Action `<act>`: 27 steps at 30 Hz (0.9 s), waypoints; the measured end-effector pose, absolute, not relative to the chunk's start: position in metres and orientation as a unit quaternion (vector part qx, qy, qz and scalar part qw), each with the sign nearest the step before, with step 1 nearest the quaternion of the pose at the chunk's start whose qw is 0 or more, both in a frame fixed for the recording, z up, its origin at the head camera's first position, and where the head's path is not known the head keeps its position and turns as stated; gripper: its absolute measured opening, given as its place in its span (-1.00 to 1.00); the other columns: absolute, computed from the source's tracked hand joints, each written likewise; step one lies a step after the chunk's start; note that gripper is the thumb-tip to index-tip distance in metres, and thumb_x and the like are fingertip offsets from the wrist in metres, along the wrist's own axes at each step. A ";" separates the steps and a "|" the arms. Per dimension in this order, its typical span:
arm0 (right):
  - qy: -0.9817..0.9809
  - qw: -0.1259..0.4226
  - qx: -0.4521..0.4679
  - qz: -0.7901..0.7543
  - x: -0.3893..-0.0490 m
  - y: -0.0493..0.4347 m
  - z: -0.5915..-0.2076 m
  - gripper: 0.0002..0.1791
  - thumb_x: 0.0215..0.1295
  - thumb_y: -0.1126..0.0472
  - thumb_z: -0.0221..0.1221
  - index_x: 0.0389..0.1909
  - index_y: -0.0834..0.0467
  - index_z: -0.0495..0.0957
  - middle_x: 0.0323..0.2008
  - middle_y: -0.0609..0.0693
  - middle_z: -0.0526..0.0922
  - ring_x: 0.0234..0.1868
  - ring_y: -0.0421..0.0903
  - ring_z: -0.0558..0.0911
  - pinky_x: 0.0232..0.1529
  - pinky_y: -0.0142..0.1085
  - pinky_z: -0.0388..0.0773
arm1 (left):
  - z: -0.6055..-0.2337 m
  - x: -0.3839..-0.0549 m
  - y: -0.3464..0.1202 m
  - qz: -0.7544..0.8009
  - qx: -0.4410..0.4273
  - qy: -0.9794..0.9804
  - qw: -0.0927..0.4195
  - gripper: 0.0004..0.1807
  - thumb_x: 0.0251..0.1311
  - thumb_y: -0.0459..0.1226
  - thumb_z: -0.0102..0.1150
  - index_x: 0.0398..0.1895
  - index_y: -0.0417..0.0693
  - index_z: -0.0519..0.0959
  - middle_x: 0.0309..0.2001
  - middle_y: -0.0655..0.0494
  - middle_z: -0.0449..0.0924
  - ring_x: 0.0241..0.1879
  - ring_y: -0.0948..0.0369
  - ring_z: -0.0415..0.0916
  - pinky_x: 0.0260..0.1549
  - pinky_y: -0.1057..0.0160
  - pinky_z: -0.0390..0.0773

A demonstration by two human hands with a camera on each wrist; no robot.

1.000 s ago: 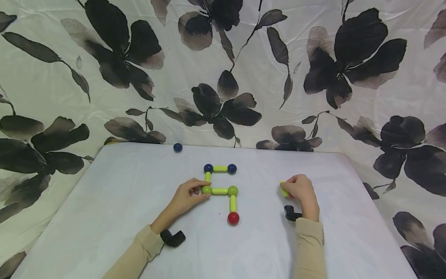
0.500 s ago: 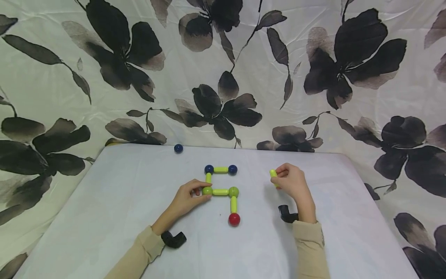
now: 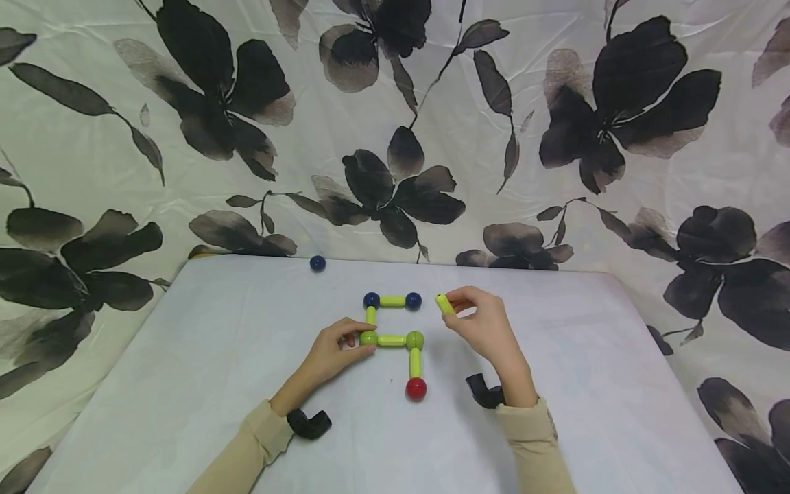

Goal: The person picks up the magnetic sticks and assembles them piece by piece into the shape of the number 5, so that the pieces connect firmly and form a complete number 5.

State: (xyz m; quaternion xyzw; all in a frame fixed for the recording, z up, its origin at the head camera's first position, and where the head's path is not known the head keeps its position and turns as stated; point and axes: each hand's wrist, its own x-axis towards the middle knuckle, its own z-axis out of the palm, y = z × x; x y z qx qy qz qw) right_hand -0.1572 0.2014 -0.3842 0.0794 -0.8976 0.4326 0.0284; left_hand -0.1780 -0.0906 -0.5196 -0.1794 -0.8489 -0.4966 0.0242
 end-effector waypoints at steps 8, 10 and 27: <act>-0.875 0.048 0.176 0.448 -0.145 0.171 -0.392 -0.69 0.16 0.43 0.36 -0.05 0.25 0.64 -0.15 0.05 0.68 -0.14 -0.01 0.65 -0.19 -0.27 0.65 | -0.519 -0.178 -0.091 -0.499 -0.179 -0.848 0.024 -0.63 0.09 -0.14 0.48 0.01 0.19 0.71 -0.29 0.28 0.51 -0.34 0.23 0.38 -0.36 0.28 0.35; -0.872 0.049 0.202 0.443 -0.143 0.166 -0.396 -0.69 0.15 0.43 0.37 -0.07 0.22 0.64 -0.16 0.02 0.69 -0.16 -0.05 0.66 -0.20 -0.25 0.65 | -0.519 -0.178 -0.090 -0.499 -0.179 -0.848 0.026 -0.63 0.09 -0.15 0.48 0.01 0.20 0.71 -0.29 0.29 0.51 -0.34 0.24 0.38 -0.36 0.29 0.35; -0.868 -0.011 0.314 0.384 -0.117 0.143 -0.442 -0.73 0.10 0.47 0.37 -0.18 0.16 0.67 -0.30 -0.11 0.62 -0.30 -0.21 0.57 -0.28 -0.27 0.59 | -0.517 -0.176 -0.090 -0.494 -0.193 -0.847 0.043 -0.62 0.08 -0.14 0.49 0.00 0.13 0.71 -0.31 0.25 0.52 -0.36 0.22 0.38 -0.36 0.28 0.35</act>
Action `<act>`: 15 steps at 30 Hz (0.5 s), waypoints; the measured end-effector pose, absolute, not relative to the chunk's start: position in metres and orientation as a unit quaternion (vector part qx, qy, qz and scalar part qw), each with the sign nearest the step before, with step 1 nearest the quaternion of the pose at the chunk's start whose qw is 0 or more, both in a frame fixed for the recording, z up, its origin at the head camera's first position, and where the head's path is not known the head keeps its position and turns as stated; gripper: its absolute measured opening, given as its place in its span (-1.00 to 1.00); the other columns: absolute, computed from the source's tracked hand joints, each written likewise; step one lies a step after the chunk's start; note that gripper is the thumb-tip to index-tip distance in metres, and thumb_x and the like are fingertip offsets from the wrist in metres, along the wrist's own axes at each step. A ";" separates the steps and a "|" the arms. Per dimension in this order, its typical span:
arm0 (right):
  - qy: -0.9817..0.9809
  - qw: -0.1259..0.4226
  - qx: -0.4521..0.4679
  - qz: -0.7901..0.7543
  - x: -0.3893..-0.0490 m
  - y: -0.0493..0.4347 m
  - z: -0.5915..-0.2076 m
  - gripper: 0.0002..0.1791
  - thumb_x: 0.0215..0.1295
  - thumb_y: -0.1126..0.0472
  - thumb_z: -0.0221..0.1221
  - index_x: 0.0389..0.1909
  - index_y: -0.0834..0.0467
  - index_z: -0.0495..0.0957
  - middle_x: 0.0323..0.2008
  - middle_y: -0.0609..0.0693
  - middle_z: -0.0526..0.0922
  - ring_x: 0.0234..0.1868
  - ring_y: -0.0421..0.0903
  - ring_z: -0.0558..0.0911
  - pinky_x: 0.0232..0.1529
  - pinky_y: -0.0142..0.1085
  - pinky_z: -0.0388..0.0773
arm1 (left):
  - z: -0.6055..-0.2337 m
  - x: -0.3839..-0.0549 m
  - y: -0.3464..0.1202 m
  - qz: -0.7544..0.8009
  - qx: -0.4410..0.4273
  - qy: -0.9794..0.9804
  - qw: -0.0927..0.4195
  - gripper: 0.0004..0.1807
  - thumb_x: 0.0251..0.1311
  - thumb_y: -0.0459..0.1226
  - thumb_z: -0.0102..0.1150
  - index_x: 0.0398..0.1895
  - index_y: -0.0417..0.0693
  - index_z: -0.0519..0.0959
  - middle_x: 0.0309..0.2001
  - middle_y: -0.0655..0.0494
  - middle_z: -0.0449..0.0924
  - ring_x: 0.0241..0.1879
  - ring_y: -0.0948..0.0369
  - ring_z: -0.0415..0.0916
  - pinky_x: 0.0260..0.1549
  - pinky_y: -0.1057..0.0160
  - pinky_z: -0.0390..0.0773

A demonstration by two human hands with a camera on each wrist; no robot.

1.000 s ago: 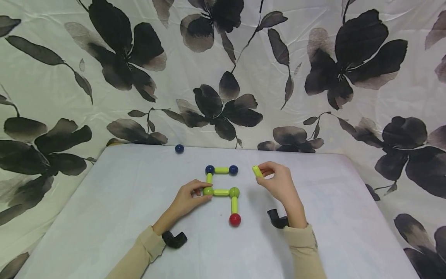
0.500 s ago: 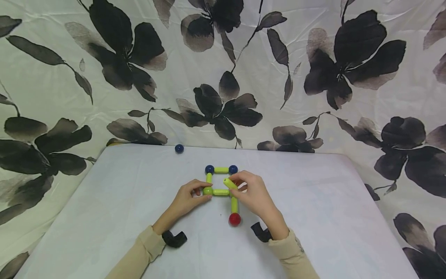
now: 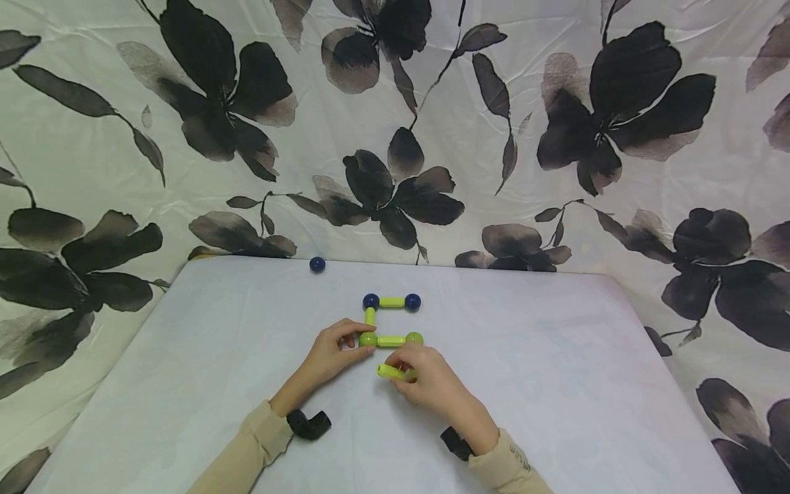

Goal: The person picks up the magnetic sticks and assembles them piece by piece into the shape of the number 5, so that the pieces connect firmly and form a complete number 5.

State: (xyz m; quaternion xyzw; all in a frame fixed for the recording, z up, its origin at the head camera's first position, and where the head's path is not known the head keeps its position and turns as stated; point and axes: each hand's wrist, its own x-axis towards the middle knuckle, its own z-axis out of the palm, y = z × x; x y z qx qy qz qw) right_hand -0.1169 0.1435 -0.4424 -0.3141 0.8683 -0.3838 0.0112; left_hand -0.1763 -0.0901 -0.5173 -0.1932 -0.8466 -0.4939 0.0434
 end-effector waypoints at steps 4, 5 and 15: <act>0.874 0.024 -0.321 -0.363 -0.114 0.142 -0.451 -0.75 0.10 0.46 0.37 -0.21 0.15 0.67 -0.32 -0.11 0.59 -0.34 -0.20 0.55 -0.36 -0.35 0.55 | -0.518 -0.177 -0.090 -0.495 -0.191 -0.847 0.041 -0.62 0.08 -0.14 0.49 0.01 0.13 0.71 -0.32 0.25 0.51 -0.36 0.22 0.37 -0.36 0.28 0.34; 0.876 0.023 -0.322 -0.357 -0.114 0.142 -0.453 -0.76 0.10 0.46 0.37 -0.22 0.14 0.67 -0.33 -0.11 0.58 -0.36 -0.20 0.54 -0.38 -0.37 0.53 | -0.518 -0.177 -0.090 -0.495 -0.191 -0.847 0.041 -0.62 0.08 -0.14 0.49 0.01 0.14 0.71 -0.32 0.25 0.51 -0.36 0.22 0.37 -0.36 0.28 0.34; 0.887 0.007 -0.336 -0.315 -0.112 0.140 -0.458 -0.77 0.07 0.45 0.39 -0.25 0.15 0.70 -0.36 -0.13 0.58 -0.41 -0.19 0.49 -0.39 -0.41 0.42 | -0.519 -0.177 -0.091 -0.495 -0.201 -0.844 0.049 -0.63 0.07 -0.15 0.50 0.00 0.15 0.71 -0.32 0.23 0.53 -0.37 0.22 0.38 -0.37 0.29 0.35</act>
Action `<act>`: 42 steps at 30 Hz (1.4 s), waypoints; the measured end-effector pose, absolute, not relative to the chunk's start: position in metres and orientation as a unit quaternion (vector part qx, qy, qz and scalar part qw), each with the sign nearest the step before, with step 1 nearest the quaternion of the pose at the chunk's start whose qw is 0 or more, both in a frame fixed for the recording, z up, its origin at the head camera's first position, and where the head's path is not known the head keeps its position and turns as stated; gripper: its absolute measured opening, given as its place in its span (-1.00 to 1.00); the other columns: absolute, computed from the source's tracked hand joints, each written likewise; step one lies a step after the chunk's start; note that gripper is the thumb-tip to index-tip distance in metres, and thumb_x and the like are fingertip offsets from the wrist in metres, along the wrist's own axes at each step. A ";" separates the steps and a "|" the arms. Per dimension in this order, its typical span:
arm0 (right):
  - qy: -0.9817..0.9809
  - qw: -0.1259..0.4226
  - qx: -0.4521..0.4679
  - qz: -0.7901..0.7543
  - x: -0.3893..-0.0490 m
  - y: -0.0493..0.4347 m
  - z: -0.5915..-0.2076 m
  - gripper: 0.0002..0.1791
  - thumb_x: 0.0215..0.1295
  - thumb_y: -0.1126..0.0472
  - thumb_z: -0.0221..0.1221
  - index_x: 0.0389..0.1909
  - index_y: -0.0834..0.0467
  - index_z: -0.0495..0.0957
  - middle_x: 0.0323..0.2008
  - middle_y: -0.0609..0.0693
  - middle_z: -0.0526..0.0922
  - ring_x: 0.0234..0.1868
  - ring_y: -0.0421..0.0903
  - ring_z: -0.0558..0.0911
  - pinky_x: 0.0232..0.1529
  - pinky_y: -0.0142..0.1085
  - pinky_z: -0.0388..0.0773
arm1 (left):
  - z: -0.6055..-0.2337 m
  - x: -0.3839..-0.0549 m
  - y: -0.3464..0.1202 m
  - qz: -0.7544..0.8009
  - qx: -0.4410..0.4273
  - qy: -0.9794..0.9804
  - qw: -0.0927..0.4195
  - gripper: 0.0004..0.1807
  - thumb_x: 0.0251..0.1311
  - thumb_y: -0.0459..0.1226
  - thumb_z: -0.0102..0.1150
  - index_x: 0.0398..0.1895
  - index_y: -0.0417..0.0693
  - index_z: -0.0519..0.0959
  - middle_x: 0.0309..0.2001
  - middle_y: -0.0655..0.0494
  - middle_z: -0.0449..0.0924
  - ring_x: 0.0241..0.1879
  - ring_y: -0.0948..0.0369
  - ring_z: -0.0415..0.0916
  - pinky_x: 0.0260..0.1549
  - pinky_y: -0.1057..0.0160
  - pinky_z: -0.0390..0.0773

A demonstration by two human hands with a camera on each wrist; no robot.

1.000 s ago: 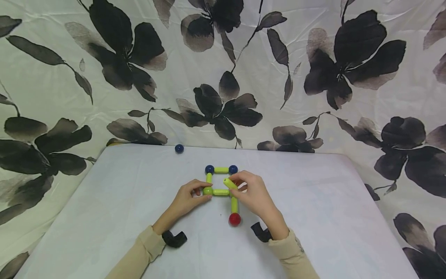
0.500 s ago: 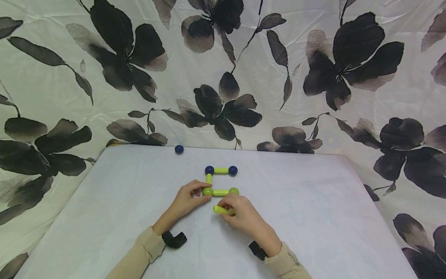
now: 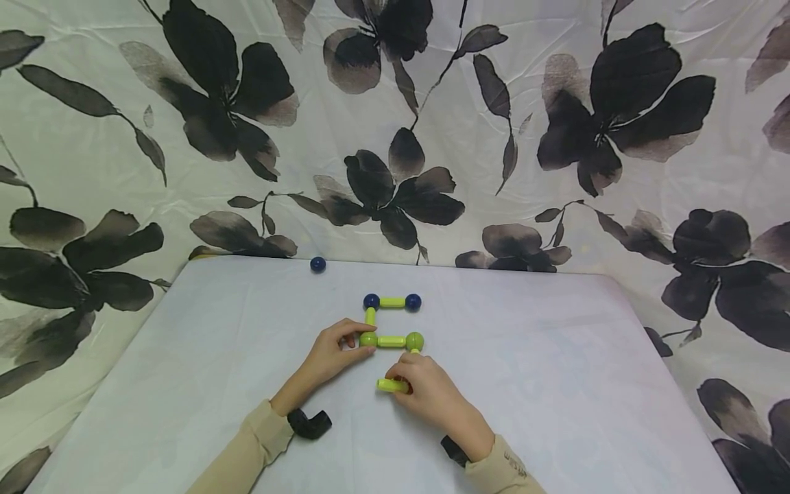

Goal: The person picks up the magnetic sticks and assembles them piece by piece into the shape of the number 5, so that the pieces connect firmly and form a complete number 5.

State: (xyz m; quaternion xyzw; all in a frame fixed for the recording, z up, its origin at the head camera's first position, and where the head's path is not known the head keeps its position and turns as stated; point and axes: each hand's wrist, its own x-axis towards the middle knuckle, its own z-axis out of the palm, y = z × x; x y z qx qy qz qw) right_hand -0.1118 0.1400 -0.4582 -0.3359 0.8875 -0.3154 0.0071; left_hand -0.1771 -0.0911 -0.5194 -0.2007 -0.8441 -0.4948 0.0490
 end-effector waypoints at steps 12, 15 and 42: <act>0.891 -0.013 -0.350 -0.288 -0.112 0.142 -0.463 -0.75 0.01 0.42 0.43 -0.26 0.11 0.74 -0.35 -0.15 0.63 -0.38 -0.26 0.48 -0.31 -0.36 0.39 | -0.519 -0.177 -0.090 -0.495 -0.197 -0.845 0.039 -0.63 0.09 -0.15 0.48 0.01 0.11 0.71 -0.31 0.26 0.52 -0.36 0.22 0.38 -0.37 0.30 0.35; 0.893 -0.012 -0.349 -0.283 -0.112 0.142 -0.463 -0.73 -0.01 0.43 0.42 -0.27 0.10 0.74 -0.35 -0.16 0.63 -0.36 -0.27 0.48 -0.30 -0.35 0.37 | -0.519 -0.177 -0.090 -0.495 -0.192 -0.847 0.034 -0.63 0.09 -0.15 0.48 0.01 0.13 0.71 -0.31 0.25 0.52 -0.36 0.23 0.38 -0.36 0.30 0.35; 0.927 0.085 -0.225 -0.287 -0.123 0.170 -0.439 -0.70 -0.04 0.09 0.55 -0.33 0.01 0.64 -0.45 -0.17 0.54 -0.44 -0.16 0.47 -0.43 -0.32 0.40 | -0.519 -0.178 -0.090 -0.495 -0.188 -0.848 0.031 -0.62 0.09 -0.16 0.49 0.01 0.10 0.71 -0.32 0.28 0.51 -0.35 0.22 0.39 -0.35 0.29 0.36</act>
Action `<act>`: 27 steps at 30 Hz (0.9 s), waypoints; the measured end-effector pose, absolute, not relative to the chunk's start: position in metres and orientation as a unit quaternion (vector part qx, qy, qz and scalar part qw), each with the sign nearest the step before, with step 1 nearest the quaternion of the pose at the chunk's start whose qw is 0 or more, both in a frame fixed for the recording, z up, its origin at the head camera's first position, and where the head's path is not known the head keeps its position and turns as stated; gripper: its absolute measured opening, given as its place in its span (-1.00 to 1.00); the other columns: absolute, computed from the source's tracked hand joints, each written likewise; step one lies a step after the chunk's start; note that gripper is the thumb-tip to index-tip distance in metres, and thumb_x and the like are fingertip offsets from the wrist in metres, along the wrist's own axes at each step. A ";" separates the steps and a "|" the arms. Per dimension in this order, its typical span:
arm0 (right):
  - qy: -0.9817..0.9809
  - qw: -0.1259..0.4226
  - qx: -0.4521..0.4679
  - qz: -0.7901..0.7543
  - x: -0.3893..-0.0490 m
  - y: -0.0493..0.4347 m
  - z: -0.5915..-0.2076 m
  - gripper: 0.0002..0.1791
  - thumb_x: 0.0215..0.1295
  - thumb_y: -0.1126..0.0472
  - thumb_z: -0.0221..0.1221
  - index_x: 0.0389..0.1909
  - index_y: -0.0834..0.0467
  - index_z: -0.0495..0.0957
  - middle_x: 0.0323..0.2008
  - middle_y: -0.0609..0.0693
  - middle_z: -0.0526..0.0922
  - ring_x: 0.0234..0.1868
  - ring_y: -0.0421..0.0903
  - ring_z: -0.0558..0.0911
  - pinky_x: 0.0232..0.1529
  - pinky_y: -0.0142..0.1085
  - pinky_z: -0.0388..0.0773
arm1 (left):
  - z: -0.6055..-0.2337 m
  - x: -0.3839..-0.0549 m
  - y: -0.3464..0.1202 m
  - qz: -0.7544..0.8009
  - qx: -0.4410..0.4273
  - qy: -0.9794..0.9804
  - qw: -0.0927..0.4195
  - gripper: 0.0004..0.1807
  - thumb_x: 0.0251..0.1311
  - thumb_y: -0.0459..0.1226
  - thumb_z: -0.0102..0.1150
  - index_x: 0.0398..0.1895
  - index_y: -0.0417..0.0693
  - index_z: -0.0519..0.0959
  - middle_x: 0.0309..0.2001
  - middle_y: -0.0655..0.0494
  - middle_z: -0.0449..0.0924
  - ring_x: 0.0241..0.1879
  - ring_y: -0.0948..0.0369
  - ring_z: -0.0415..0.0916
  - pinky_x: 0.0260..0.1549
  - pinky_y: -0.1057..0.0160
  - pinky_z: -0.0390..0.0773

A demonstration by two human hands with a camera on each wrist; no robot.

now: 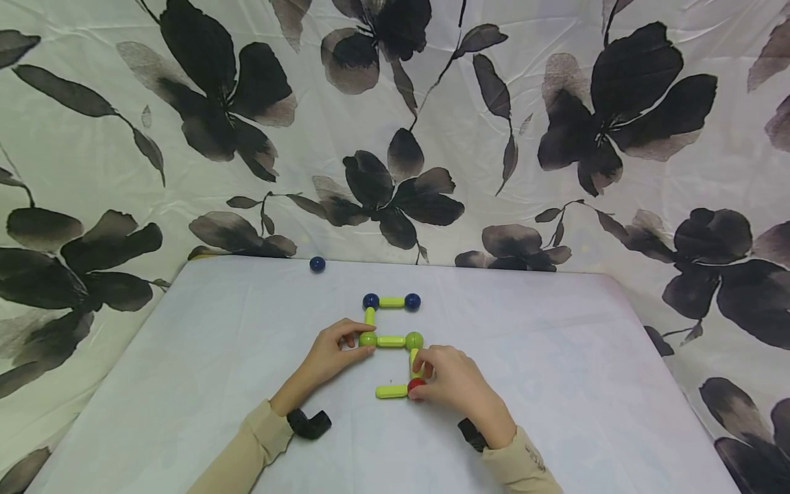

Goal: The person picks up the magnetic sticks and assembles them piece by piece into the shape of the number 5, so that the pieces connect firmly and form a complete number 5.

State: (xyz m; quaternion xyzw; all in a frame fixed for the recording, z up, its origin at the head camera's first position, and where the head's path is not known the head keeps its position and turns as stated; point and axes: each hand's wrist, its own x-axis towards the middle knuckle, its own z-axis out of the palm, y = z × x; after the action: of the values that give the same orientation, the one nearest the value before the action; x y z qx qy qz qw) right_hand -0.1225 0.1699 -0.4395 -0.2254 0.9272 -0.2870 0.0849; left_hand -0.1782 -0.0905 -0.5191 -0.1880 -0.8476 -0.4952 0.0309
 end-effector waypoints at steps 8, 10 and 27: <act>0.905 0.135 -0.244 -0.323 -0.128 0.174 -0.451 -0.69 -0.04 0.09 0.55 -0.34 -0.01 0.60 -0.47 -0.18 0.57 -0.46 -0.19 0.51 -0.41 -0.32 0.45 | -0.519 -0.178 -0.091 -0.497 -0.188 -0.847 0.027 -0.62 0.09 -0.15 0.49 0.02 0.10 0.71 -0.31 0.27 0.51 -0.34 0.22 0.39 -0.35 0.29 0.37; 0.894 0.147 -0.247 -0.345 -0.129 0.175 -0.452 -0.70 -0.02 0.12 0.54 -0.34 0.02 0.60 -0.47 -0.16 0.57 -0.48 -0.20 0.52 -0.42 -0.33 0.48 | -0.520 -0.178 -0.091 -0.496 -0.188 -0.847 0.027 -0.62 0.09 -0.15 0.49 0.02 0.11 0.71 -0.31 0.27 0.51 -0.34 0.22 0.39 -0.35 0.28 0.37; 0.861 0.168 -0.264 -0.400 -0.130 0.178 -0.454 -0.68 0.01 0.25 0.51 -0.47 0.17 0.49 -0.43 -0.07 0.58 -0.51 -0.23 0.55 -0.46 -0.37 0.52 | -0.518 -0.178 -0.091 -0.511 -0.187 -0.839 0.033 -0.59 0.08 -0.17 0.50 0.05 0.08 0.70 -0.26 0.20 0.52 -0.35 0.20 0.40 -0.35 0.29 0.38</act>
State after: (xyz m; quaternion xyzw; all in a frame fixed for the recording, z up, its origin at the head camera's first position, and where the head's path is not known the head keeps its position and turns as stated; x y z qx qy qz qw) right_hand -0.1299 0.1783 -0.4541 -0.2643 0.8612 -0.4003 0.1679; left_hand -0.1779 -0.0910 -0.5175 -0.1872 -0.8386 -0.5106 0.0326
